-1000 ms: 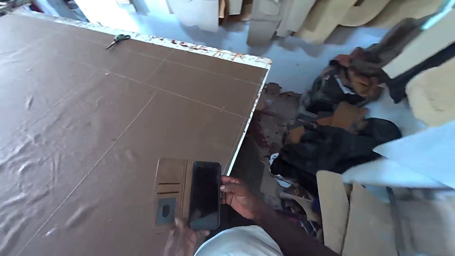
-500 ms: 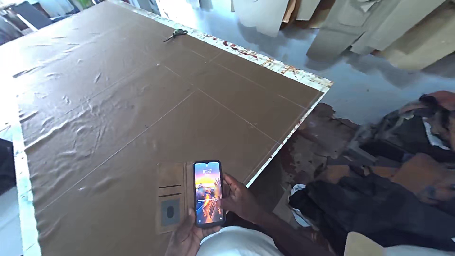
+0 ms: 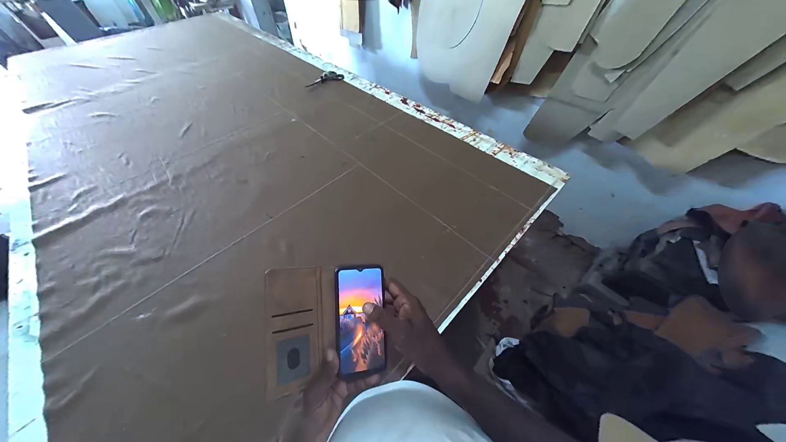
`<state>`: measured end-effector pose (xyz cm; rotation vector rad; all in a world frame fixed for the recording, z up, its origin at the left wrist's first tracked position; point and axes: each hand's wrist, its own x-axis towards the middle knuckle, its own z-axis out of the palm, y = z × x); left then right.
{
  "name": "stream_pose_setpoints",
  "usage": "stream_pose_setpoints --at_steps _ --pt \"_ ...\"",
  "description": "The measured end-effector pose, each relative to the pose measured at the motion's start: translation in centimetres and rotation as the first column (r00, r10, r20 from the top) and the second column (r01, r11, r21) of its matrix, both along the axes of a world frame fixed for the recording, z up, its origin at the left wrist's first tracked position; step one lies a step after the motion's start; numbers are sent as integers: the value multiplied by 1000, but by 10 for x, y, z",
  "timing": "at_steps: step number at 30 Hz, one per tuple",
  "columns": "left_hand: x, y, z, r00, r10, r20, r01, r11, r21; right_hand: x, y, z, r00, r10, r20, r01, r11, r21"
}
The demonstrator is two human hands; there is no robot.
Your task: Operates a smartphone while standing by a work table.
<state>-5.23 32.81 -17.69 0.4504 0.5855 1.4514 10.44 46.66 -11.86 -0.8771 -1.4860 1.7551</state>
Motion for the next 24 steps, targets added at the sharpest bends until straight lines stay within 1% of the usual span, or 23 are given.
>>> stream_pose_setpoints --at_steps 4,6,9,15,21,24 --pt "-12 6 5 1000 -3 21 3 1000 24 -17 0 11 998 -2 60 -2 998 68" --pt "-14 5 5 999 -15 46 13 999 46 -23 -1 14 994 -26 102 19 997 71" --pt "-15 5 2 998 21 53 -23 999 36 -30 1 15 987 -43 156 33 997 67" --pt "-16 5 4 998 48 36 -48 999 -5 -36 1 11 982 -45 183 34 997 66" --pt "-19 5 2 999 28 26 -29 1000 11 -38 -1 9 987 -58 152 51 997 50" --pt "-16 4 3 999 38 37 -39 999 2 -37 -1 10 984 -68 162 61 997 47"
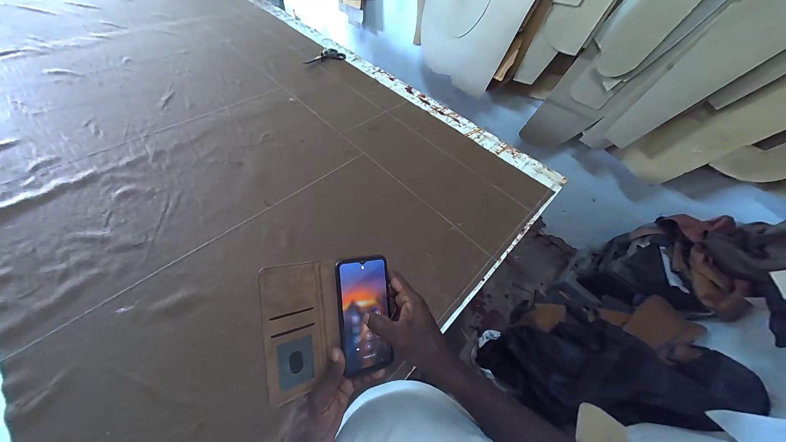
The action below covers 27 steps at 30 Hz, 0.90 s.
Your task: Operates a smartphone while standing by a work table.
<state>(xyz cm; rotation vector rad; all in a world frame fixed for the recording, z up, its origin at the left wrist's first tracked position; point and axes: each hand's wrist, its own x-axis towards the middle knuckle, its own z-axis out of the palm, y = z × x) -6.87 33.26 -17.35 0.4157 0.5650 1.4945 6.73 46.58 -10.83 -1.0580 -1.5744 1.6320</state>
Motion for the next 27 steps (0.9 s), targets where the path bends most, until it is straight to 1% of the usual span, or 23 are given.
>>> stream_pose_setpoints --at_steps 5,7,10,13,15,20,24,27 --pt "1 2 -1 999 8 -46 -8 1000 -2 1 1 -1 1000 10 3 -10 1000 21" --pt "-1 2 -2 1000 -7 -20 7 1000 15 4 2 1 998 55 -26 -54 998 13" --pt "-2 1 -2 998 -31 47 29 999 40 7 3 4 995 99 -15 -99 995 -2" --pt "-1 1 -3 994 -51 96 47 998 49 10 3 5 992 95 -81 -100 993 -66" --pt "-2 1 -4 992 -61 111 55 997 58 12 4 3 989 97 -108 -105 992 -72" --pt "-5 0 -15 995 -37 88 38 999 -4 15 3 -7 995 46 -92 -52 996 -68" --pt "-8 -7 -22 999 -24 45 26 998 -59 17 0 -21 993 72 -93 -72 997 5" --pt "-7 -7 -22 997 -39 61 43 996 -73 20 -4 -22 996 36 -77 -35 999 21"
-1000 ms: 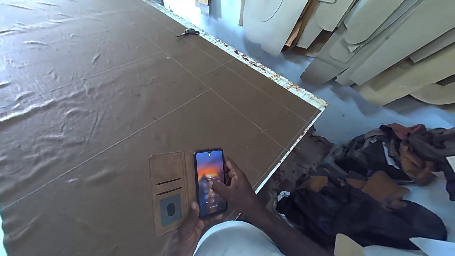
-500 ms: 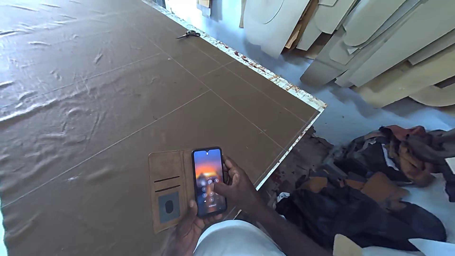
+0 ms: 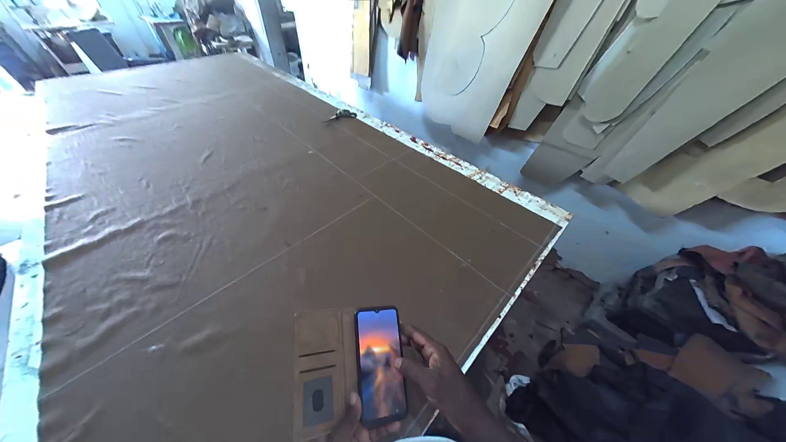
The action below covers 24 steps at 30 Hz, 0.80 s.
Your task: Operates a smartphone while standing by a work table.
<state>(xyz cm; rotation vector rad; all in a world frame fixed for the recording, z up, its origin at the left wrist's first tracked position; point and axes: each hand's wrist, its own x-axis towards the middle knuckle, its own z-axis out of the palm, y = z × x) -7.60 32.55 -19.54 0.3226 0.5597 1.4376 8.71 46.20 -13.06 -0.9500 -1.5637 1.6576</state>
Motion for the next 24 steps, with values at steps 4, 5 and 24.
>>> stream_pose_setpoints --at_steps 4,5,24 --pt "0 -1 4 998 -62 -15 62 998 25 7 -14 0 995 -77 -58 77 997 9" --pt "0 0 7 997 -72 -29 73 997 29 9 -17 2 992 -98 -74 100 995 13" --pt "3 -34 26 1000 -3 -1 3 982 188 6 -44 36 993 28 -111 -26 999 26"
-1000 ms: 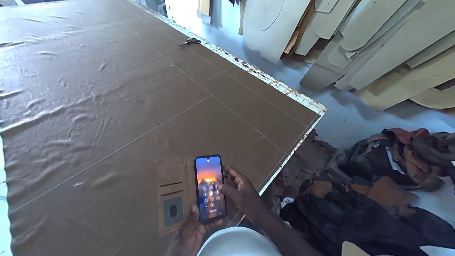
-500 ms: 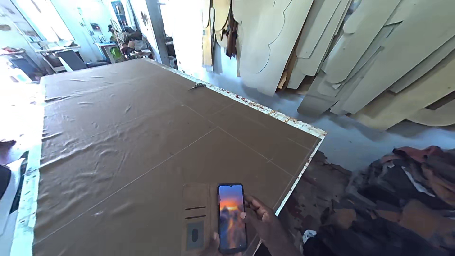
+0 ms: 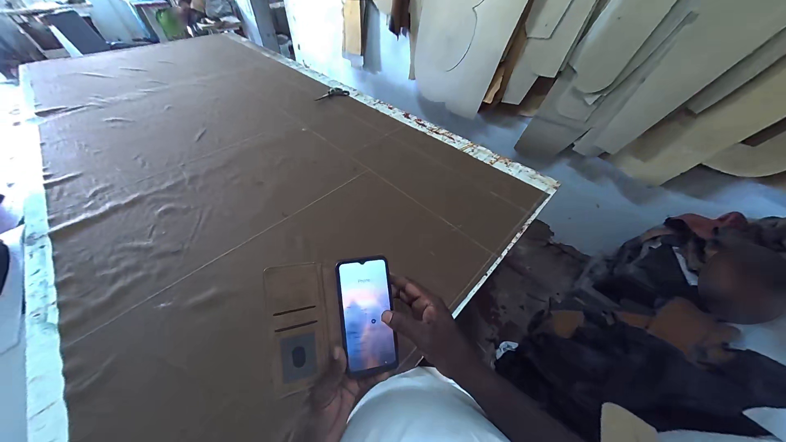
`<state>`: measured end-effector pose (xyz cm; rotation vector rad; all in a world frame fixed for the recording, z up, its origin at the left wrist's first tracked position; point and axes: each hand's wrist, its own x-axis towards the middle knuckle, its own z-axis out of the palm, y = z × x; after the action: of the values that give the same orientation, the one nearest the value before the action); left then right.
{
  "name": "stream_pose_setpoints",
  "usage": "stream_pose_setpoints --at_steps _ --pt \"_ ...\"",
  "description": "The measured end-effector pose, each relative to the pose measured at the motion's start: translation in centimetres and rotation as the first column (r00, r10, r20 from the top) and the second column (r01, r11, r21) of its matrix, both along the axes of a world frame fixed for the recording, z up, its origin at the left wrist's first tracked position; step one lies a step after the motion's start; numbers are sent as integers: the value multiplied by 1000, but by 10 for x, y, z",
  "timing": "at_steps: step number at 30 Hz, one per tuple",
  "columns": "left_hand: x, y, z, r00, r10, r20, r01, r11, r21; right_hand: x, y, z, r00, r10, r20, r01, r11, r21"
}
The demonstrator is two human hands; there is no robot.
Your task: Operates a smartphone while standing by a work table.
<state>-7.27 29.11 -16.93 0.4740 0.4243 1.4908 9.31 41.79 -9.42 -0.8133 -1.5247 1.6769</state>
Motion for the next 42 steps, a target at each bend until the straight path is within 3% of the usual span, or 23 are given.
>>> stream_pose_setpoints --at_steps 7,16,22,27,42 --pt "4 -2 -2 995 26 95 -26 1000 1 -6 4 -3 997 50 51 -48 998 -49" --pt "1 9 -4 996 45 79 -39 996 -80 -6 16 -14 990 102 92 -97 993 -62" --pt "0 20 -2 992 72 105 -64 995 -80 6 24 -14 926 299 231 -301 953 -27" --pt "1 20 1 991 112 72 -106 991 -78 6 28 -15 894 348 282 -367 930 14" --pt "3 16 -2 990 113 81 -109 993 -43 1 22 -16 959 225 175 -226 974 -12"
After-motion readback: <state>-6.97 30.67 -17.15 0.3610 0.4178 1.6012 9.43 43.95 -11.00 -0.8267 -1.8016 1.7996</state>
